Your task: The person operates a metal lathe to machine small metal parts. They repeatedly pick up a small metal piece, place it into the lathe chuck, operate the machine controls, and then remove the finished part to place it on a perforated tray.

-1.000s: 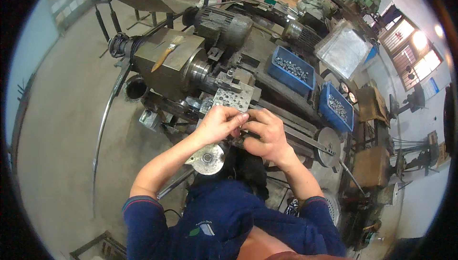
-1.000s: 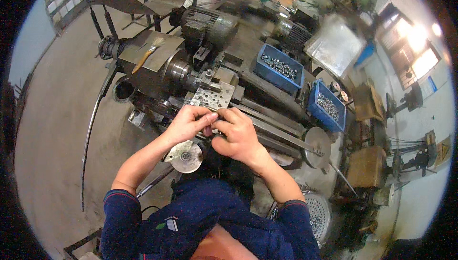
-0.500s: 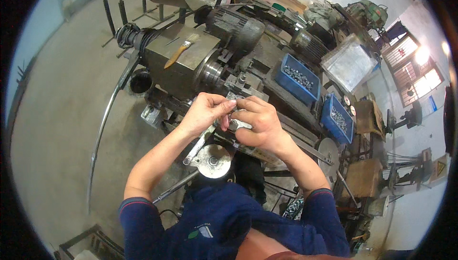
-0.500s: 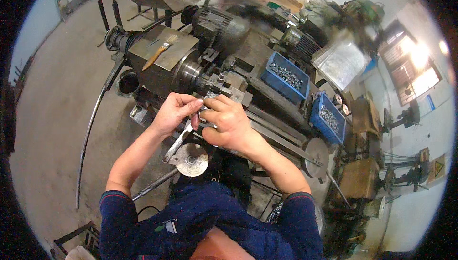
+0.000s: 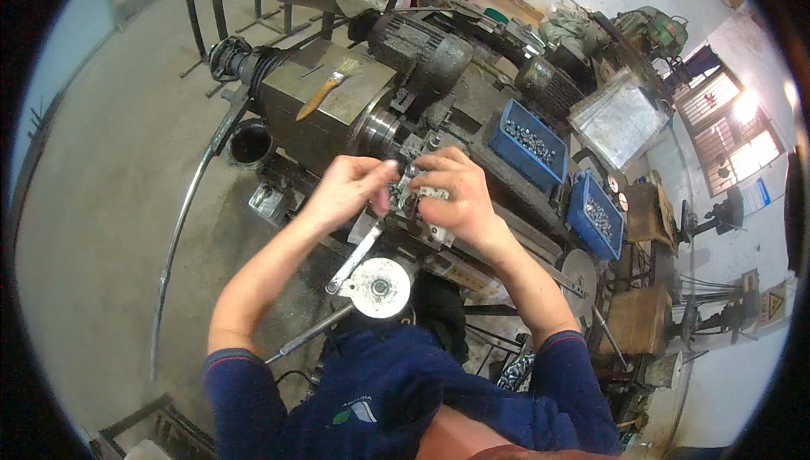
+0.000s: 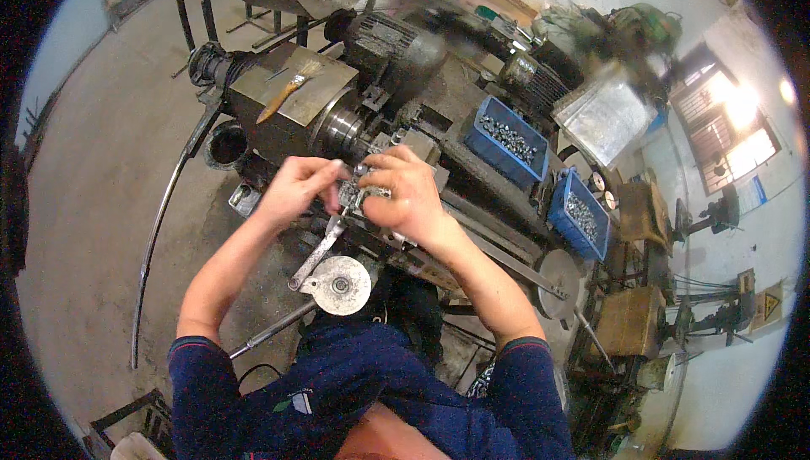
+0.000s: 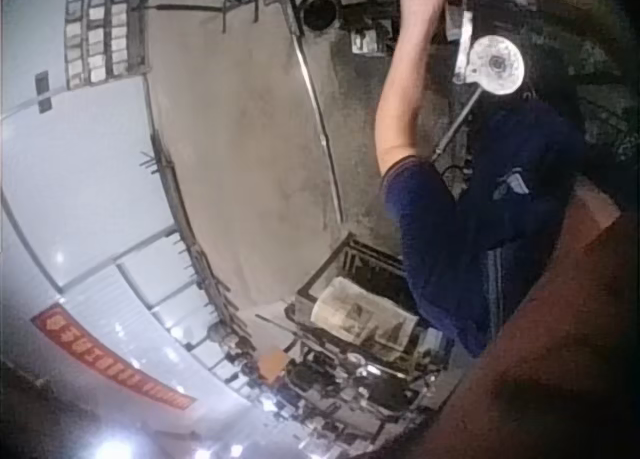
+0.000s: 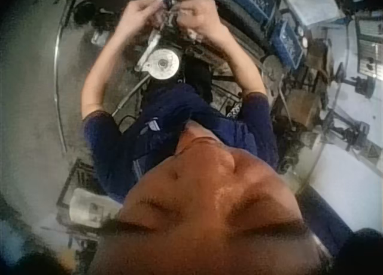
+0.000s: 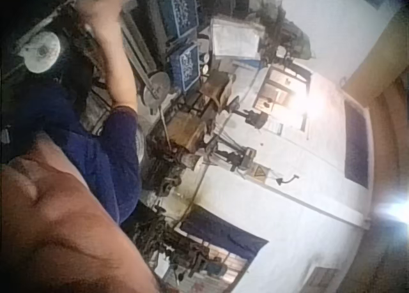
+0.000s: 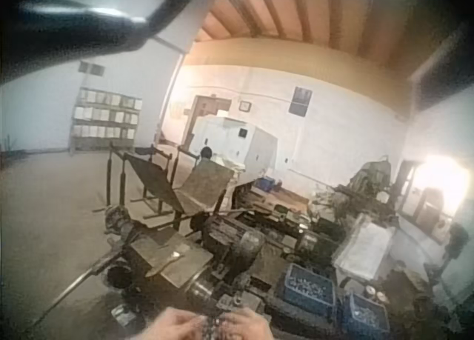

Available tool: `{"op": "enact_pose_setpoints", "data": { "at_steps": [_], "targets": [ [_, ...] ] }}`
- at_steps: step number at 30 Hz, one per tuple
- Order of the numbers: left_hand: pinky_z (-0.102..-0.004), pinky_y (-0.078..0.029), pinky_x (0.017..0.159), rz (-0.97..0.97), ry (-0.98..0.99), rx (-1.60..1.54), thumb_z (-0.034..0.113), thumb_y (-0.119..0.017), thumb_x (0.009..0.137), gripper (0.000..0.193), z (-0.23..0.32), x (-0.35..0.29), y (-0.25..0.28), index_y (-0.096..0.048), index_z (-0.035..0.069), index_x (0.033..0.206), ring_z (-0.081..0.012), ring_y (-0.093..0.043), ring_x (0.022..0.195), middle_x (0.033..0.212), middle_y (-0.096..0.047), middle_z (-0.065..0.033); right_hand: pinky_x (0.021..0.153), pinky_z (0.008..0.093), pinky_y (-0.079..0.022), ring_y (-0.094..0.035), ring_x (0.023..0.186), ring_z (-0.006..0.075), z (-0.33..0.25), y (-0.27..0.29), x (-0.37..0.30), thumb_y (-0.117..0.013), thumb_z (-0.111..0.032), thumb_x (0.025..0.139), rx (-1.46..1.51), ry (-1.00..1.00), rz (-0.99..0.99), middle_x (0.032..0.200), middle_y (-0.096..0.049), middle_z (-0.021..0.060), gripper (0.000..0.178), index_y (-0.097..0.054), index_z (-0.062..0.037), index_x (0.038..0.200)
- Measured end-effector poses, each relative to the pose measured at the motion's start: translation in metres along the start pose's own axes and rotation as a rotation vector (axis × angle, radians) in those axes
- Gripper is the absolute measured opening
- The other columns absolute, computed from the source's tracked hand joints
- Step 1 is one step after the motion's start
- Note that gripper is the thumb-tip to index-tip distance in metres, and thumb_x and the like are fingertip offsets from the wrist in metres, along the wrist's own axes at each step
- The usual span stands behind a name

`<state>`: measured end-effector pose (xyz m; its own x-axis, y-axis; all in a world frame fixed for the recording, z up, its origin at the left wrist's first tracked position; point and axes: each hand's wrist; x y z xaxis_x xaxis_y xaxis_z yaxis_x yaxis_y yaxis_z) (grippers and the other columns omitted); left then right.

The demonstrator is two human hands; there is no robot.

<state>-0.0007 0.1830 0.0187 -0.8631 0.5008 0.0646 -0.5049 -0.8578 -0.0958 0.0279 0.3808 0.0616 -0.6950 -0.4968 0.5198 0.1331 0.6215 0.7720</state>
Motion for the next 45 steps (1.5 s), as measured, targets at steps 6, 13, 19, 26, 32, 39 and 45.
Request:
{"op": "enact_pose_setpoints", "data": {
  "at_steps": [6, 13, 19, 26, 32, 39, 45],
  "targets": [
    [-0.0267, -0.044, 0.052, 0.299, 0.043, 0.453, 0.031, -0.051, 0.09, 0.035, 0.017, -0.063, 0.1, -0.062, -0.003, 0.089, -0.0117, -0.056, 0.055, 0.06, -0.059, -0.0065, 0.078, 0.038, -0.043, -0.051, 0.093, 0.0286, 0.067, -0.031, 0.023, -0.061, -0.02, 0.049, -0.274, -0.106, -0.086, 0.092, -0.066, 0.005, 0.027, -0.071, -0.0122, 0.073],
    [-0.0395, -0.046, 0.059, 0.69, 0.23, 1.617, 0.03, -0.054, 0.085, 0.031, 0.028, -0.18, 0.185, -0.061, 0.001, 0.092, -0.034, -0.057, 0.062, 0.065, -0.06, -0.0177, 0.078, 0.0385, -0.039, -0.05, 0.09, 0.0247, 0.097, -0.057, 0.044, -0.06, -0.021, 0.05, -0.418, -0.307, -0.365, 0.075, -0.066, 0.0005, 0.024, -0.072, -0.0216, 0.071],
    [-0.0354, -0.046, 0.057, 0.821, 0.411, 0.948, 0.032, -0.046, 0.09, 0.037, -0.029, -0.22, 0.212, -0.057, -0.002, 0.081, -0.0267, -0.058, 0.055, 0.057, -0.057, -0.0154, 0.077, 0.0393, -0.04, -0.053, 0.089, 0.0238, 0.101, -0.058, 0.049, -0.059, -0.021, 0.051, -0.349, -0.303, -0.362, 0.075, -0.066, 0.0015, 0.027, -0.073, -0.0243, 0.074],
    [-0.0408, -0.047, 0.06, 0.651, 0.402, 1.536, 0.029, -0.056, 0.084, 0.032, -0.033, -0.185, 0.202, -0.053, -0.002, 0.079, -0.0321, -0.06, 0.063, 0.062, -0.058, -0.0187, 0.067, 0.0396, -0.045, -0.061, 0.074, 0.0275, 0.099, -0.056, 0.057, -0.058, -0.023, 0.052, -0.394, -0.285, -0.461, 0.072, -0.065, 0.0083, 0.028, -0.072, -0.0215, 0.076],
    [-0.0426, -0.047, 0.059, 0.624, 0.365, 1.873, 0.012, -0.06, 0.073, 0.012, -0.041, -0.179, 0.294, -0.054, 0.003, 0.077, -0.0331, -0.059, 0.065, 0.066, -0.059, -0.0173, 0.062, 0.0384, -0.048, -0.061, 0.072, 0.0294, 0.092, -0.053, 0.058, -0.058, -0.026, 0.052, -0.358, -0.346, -0.43, 0.07, -0.063, 0.0101, 0.025, -0.071, -0.0173, 0.072],
    [-0.0398, -0.048, 0.059, 0.672, 0.29, 2.084, 0.007, -0.056, 0.07, 0.007, -0.036, -0.158, 0.423, -0.056, 0.005, 0.077, -0.0294, -0.061, 0.064, 0.067, -0.061, -0.0137, 0.064, 0.038, -0.048, -0.06, 0.074, 0.029, 0.094, -0.059, 0.059, -0.058, -0.029, 0.053, -0.377, -0.371, -0.402, 0.071, -0.063, 0.0106, 0.024, -0.071, -0.0167, 0.069],
    [-0.0382, -0.05, 0.072, 0.999, 0.506, 1.81, 0.017, -0.056, 0.074, 0.025, -0.049, -0.148, 0.4, -0.064, 0.006, 0.095, -0.0298, -0.063, 0.081, 0.083, -0.065, -0.0145, 0.064, 0.0386, -0.048, -0.06, 0.069, 0.0294, 0.09, -0.057, 0.059, -0.059, -0.027, 0.052, -0.345, -0.417, -0.35, 0.065, -0.063, 0.0116, 0.022, -0.071, -0.0172, 0.067]
  ]
}}
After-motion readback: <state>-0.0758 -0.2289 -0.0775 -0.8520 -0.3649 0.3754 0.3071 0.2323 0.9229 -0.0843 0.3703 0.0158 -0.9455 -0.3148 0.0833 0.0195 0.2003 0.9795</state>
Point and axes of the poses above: each hand's wrist, its own x-axis towards the middle knuckle, its own y-axis out of the back of the hand, z = x × y
